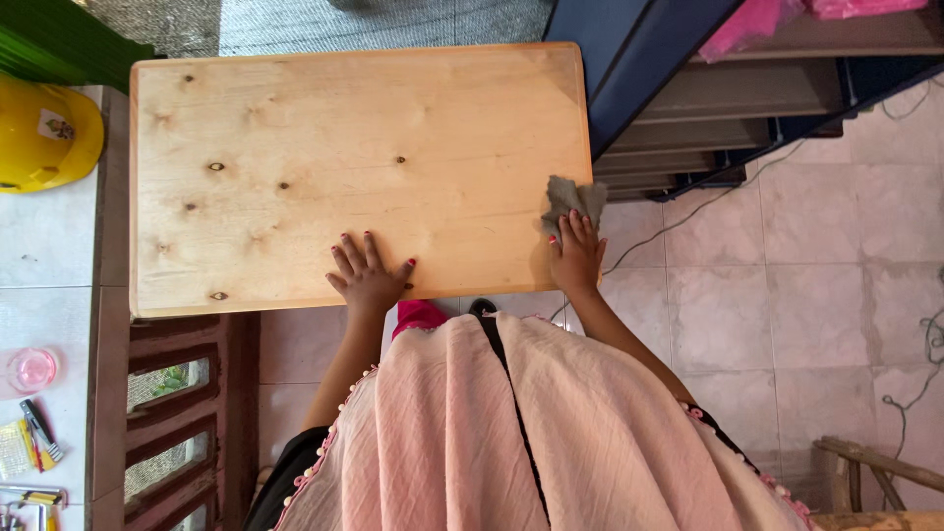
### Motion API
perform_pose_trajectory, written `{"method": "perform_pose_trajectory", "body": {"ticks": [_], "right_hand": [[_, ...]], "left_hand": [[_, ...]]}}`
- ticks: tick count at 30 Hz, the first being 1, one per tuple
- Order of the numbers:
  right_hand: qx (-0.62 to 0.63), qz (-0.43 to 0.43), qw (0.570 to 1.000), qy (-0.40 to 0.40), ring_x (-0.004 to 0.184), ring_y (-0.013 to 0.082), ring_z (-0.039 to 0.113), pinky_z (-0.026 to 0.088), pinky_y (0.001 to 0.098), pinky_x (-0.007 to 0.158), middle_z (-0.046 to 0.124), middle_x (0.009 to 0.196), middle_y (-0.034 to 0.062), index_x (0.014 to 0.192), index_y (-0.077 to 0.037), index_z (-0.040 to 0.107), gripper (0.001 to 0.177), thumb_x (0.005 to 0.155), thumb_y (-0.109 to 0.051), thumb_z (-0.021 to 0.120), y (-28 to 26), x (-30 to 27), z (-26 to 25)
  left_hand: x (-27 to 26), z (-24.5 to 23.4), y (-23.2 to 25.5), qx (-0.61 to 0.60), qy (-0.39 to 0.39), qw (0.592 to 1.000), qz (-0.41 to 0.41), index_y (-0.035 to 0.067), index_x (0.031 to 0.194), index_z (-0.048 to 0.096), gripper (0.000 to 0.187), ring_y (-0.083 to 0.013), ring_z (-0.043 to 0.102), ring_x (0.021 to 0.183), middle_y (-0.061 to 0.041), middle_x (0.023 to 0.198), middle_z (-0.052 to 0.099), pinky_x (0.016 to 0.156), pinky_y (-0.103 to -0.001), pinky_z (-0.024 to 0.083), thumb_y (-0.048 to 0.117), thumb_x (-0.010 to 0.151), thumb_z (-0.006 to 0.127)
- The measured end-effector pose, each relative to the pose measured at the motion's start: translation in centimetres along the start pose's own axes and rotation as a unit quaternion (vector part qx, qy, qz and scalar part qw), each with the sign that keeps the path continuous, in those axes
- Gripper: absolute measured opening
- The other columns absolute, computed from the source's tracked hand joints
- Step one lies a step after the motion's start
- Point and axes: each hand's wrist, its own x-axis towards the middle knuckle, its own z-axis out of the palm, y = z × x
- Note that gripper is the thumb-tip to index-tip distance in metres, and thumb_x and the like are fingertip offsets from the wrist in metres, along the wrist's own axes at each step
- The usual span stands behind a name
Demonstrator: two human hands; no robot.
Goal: The person sands a wooden board by hand using sandpaper and a spray bottle.
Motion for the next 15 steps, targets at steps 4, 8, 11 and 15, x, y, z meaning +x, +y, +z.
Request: {"method": "perform_pose_trajectory", "body": {"ticks": [4,8,11,15], "right_hand": [[0.004,-0.093,0.996,-0.016,0.154,0.0363,0.028,0.024,0.0637,0.118,0.036,0.164,0.0149,0.148,-0.006,0.05,0.055,0.097,-0.025,0.059,-5.5,-0.9,2.1],[-0.012,-0.245,0.959,-0.141,0.149,0.0353,0.028,0.022,0.0643,0.115,0.035,0.16,0.0159,0.145,-0.006,0.05,0.055,0.095,-0.024,0.062,-10.8,-3.7,1.8],[0.058,-0.292,0.948,-0.115,0.144,0.0347,0.037,0.029,0.0577,0.113,0.046,0.154,0.0155,0.139,-0.004,0.058,0.051,0.09,-0.016,0.064,-8.8,-3.1,1.0],[0.053,-0.168,0.984,0.009,0.152,0.0311,0.044,0.04,0.048,0.127,0.051,0.156,0.0147,0.144,-0.005,0.057,0.046,0.098,-0.012,0.053,-1.4,-1.9,-1.4]], "left_hand": [[0.4,-0.5,0.0,0.001,-0.034,0.999,-0.005,0.022,0.165,0.006,0.112,-0.0376,-0.012,0.157,-0.016,0.171,-0.009,0.117,-0.071,0.003,0.085,0.082,0.046],[0.3,-0.9,0.0,-0.006,-0.044,0.999,0.004,0.022,0.166,0.004,0.113,-0.038,-0.015,0.156,-0.016,0.171,-0.012,0.117,-0.072,0.001,0.085,0.082,0.047],[0.0,-1.0,-0.5,-0.022,-0.04,0.999,0.022,0.021,0.165,0.005,0.115,-0.0392,-0.014,0.156,-0.017,0.171,-0.011,0.116,-0.072,0.003,0.082,0.081,0.054],[0.6,-0.9,-3.6,-0.05,-0.016,0.994,0.091,0.02,0.162,0.023,0.106,-0.0397,0.002,0.157,-0.019,0.171,0.005,0.115,-0.068,0.013,0.063,0.078,0.072]]}}
